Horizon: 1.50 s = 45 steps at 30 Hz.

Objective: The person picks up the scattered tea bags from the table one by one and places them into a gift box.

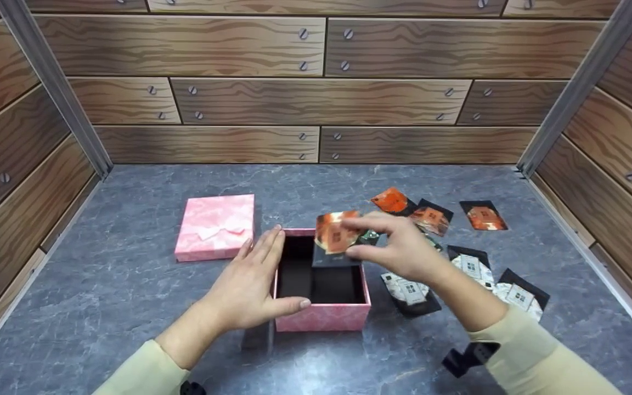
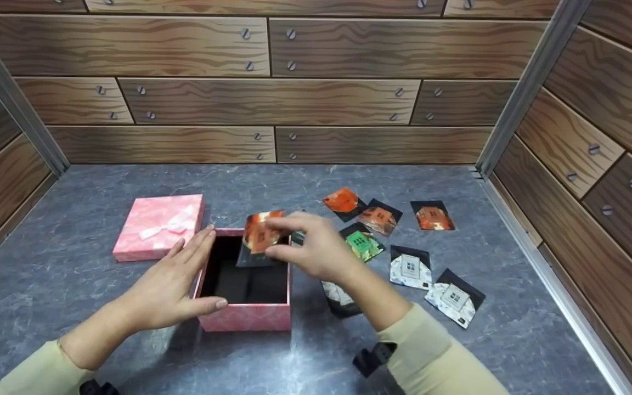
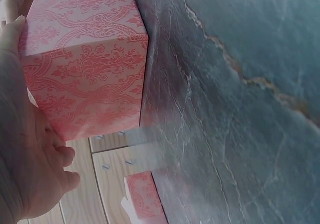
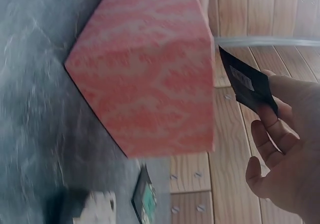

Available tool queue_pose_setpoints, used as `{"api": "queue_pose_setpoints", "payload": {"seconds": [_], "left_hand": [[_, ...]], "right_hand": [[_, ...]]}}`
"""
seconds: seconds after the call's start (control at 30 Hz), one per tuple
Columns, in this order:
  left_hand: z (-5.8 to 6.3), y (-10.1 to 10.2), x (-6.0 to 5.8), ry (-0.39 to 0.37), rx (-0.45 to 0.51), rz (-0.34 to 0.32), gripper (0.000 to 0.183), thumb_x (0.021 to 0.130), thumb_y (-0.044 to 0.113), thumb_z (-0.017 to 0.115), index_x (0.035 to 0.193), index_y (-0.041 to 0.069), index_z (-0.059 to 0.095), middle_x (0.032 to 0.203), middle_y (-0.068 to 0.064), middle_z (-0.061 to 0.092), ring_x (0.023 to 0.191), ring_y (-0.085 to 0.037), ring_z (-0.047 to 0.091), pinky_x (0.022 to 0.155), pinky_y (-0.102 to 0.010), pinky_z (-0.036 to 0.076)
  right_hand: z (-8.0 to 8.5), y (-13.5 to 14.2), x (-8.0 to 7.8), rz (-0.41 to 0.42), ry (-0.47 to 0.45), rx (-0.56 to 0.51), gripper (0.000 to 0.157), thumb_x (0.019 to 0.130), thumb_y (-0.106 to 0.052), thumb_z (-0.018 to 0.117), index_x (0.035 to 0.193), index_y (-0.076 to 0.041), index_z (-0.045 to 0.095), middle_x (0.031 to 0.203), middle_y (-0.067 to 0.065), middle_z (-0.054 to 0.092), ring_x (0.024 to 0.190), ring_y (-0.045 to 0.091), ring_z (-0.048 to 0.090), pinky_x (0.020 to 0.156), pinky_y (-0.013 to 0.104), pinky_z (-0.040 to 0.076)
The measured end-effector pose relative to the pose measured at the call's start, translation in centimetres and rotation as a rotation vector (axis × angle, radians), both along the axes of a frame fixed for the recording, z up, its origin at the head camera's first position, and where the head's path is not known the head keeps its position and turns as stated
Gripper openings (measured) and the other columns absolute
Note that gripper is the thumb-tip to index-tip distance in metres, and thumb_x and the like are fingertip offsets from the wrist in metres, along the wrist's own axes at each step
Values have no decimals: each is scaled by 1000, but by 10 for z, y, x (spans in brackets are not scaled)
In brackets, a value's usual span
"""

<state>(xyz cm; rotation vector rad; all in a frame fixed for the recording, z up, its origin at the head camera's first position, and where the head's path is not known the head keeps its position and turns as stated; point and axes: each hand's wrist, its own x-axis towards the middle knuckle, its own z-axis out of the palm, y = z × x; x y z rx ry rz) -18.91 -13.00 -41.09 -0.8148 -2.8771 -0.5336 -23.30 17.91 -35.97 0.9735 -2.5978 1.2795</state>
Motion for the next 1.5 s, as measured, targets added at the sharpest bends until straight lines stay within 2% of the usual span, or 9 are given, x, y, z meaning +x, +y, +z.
{"api": "queue_pose_setpoints", "payload": {"seconds": [0.1,0.33,0.47,0.67,0.87,1.0,1.17,1.37,1.5], "left_hand": [[0,0,0,-2,3,-2,126,88,86,55,168,-3,16,174,-21,18,160,-36,20,128,-60,18],[0,-1,0,-16,2,5,125,88,84,57,168,-2,14,175,-20,17,161,-34,18,128,-59,17],[0,-1,0,-12,5,5,125,88,83,59,168,-2,15,174,-21,18,161,-35,18,128,-60,17],[0,-1,1,4,8,-2,126,88,85,56,168,-4,16,174,-21,18,160,-35,20,128,-60,20],[0,-1,1,10,12,-9,126,88,87,53,167,-4,16,174,-20,19,161,-33,20,127,-60,21],[-1,-1,1,10,15,-13,127,88,87,53,167,-5,16,174,-20,19,161,-33,19,127,-60,21],[-1,-2,1,18,17,-19,126,89,86,54,167,-5,16,174,-21,20,161,-34,20,127,-61,22],[-1,-1,0,10,15,-20,126,89,86,54,167,-5,15,174,-21,18,161,-33,18,128,-59,20],[-1,-1,1,13,17,-20,126,89,86,54,167,-5,15,174,-21,18,161,-33,18,128,-59,20]], "right_hand": [[-3,-12,0,41,-5,14,48,90,-25,87,135,-14,75,123,0,75,112,20,68,101,48,55],[-8,-35,0,110,2,48,45,90,-22,86,133,-13,77,113,-2,76,99,16,67,88,38,57],[-10,-45,0,133,24,79,44,90,-21,86,131,-11,77,115,0,76,99,17,68,89,40,57],[-12,-55,-1,136,-2,118,45,87,-17,87,130,-8,77,121,3,77,108,18,70,97,42,58],[-14,-63,-4,144,8,182,42,87,-15,88,126,-6,79,118,8,78,110,23,72,98,44,58],[-14,-69,-7,140,-27,231,43,86,-14,88,128,-8,79,123,8,77,114,23,71,101,45,56],[-14,-75,-10,142,-68,311,44,86,-14,88,129,-11,79,125,5,77,112,19,70,100,45,56],[-14,-81,-13,138,-47,403,44,86,-14,87,129,-14,79,124,0,77,113,17,70,102,44,56],[-16,-84,-13,148,-27,447,43,83,-14,89,125,-14,81,117,-3,79,101,15,71,95,42,57]]}}
